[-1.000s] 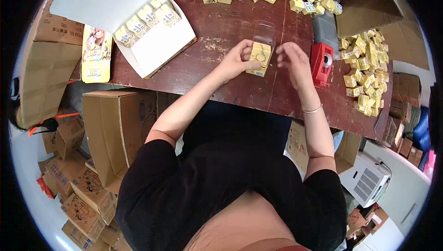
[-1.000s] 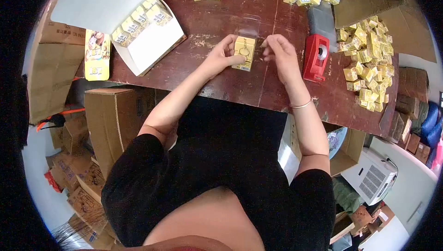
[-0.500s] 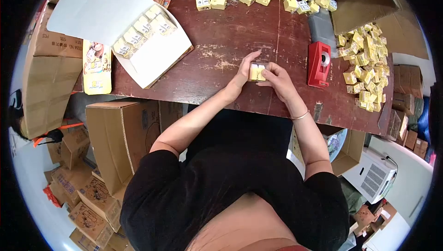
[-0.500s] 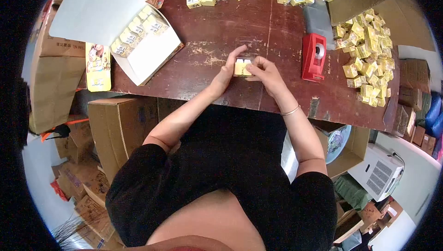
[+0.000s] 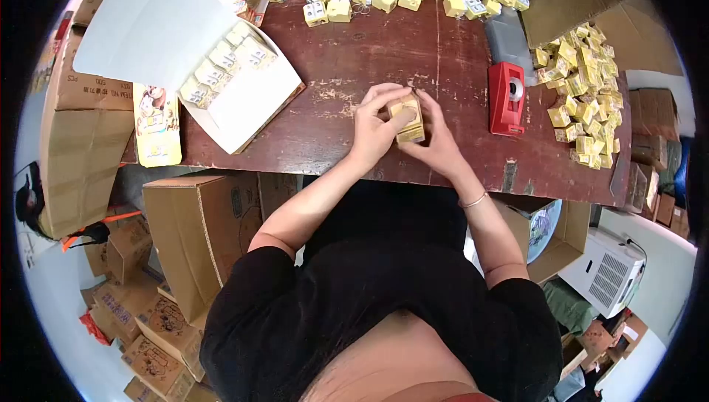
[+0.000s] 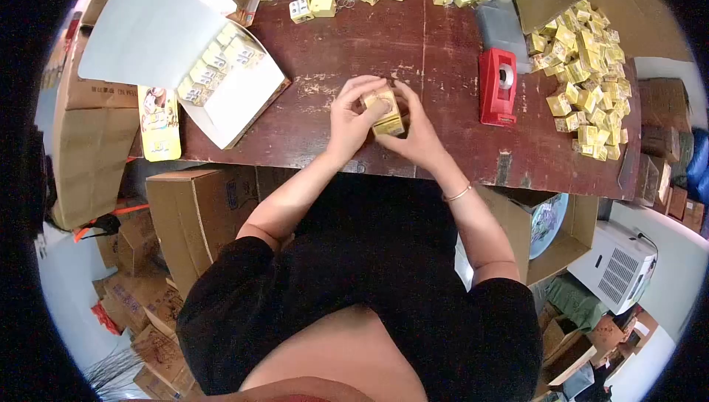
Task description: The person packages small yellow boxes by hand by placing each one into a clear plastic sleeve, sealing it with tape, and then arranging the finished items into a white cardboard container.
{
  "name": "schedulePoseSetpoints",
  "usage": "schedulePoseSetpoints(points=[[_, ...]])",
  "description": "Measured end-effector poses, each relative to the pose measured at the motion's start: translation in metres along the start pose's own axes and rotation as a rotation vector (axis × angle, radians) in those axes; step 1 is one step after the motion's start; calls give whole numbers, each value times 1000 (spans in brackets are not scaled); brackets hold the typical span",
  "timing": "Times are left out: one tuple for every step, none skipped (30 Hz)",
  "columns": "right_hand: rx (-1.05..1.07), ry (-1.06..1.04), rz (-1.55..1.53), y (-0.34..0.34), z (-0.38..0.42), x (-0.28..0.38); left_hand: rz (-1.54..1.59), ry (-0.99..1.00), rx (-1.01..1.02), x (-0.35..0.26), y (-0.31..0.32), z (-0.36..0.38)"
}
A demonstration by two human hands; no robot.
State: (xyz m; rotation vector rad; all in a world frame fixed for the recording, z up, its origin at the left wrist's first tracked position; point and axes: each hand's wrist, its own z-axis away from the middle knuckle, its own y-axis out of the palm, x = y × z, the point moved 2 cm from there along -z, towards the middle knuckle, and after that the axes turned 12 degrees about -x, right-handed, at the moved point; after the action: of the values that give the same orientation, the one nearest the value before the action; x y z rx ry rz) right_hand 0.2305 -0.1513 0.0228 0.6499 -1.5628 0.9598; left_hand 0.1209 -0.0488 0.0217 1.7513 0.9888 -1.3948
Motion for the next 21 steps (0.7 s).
schedulePoseSetpoints(points=[[-67, -5, 48, 9, 2, 8, 132, -165, -75, -4, 5, 2], [-134, -10, 98, 12, 3, 11, 140, -86, -85, -4, 11, 4], [-176, 6, 125, 11, 2, 9, 142, -85, -79, -6, 10, 2], [-183, 5, 125, 9, 1, 9, 62, 16, 17, -9, 9, -1], [-197, -25, 121, 6, 0, 10, -19, 116, 113, -13, 8, -3], [-209, -52, 116, 5, 1, 13, -111, 103, 131, -26, 8, -5], [-212, -48, 113, 5, 3, 14, -114, 100, 136, -27, 8, -5], [-234, -72, 136, 4, 4, 15, -127, 118, 135, -27, 8, -5], [-258, -101, 161, 2, 3, 17, -138, 140, 135, -27, 10, -7], [-262, -104, 161, 1, 3, 15, -137, 144, 138, -27, 13, -9], [-284, -121, 173, -1, 4, 14, -45, 75, 122, -25, 15, -10], [-307, -138, 183, -3, 5, 13, 46, 5, 106, -27, 17, -11], [-312, -136, 183, -5, 6, 14, 46, 5, 112, -30, 20, -11], [-315, -145, 174, -7, 7, 16, 4, 54, 131, -34, 21, -12], [-318, -154, 164, -9, 8, 19, -38, 104, 151, -40, 23, -13], [-324, -154, 162, -11, 10, 20, -39, 106, 157, -41, 23, -14], [-321, -146, 135, -13, 11, 22, -87, 195, 196, -43, 25, -16], [-318, -139, 108, -16, 12, 23, -133, 284, 234, -46, 26, -17], [-325, -138, 108, -19, 14, 23, -131, 286, 240, -47, 27, -19], [-323, -134, 108, -22, 16, 23, -191, 386, 274, -49, 29, -19], [-321, -129, 109, -25, 18, 24, -251, 487, 307, -52, 32, -19]])
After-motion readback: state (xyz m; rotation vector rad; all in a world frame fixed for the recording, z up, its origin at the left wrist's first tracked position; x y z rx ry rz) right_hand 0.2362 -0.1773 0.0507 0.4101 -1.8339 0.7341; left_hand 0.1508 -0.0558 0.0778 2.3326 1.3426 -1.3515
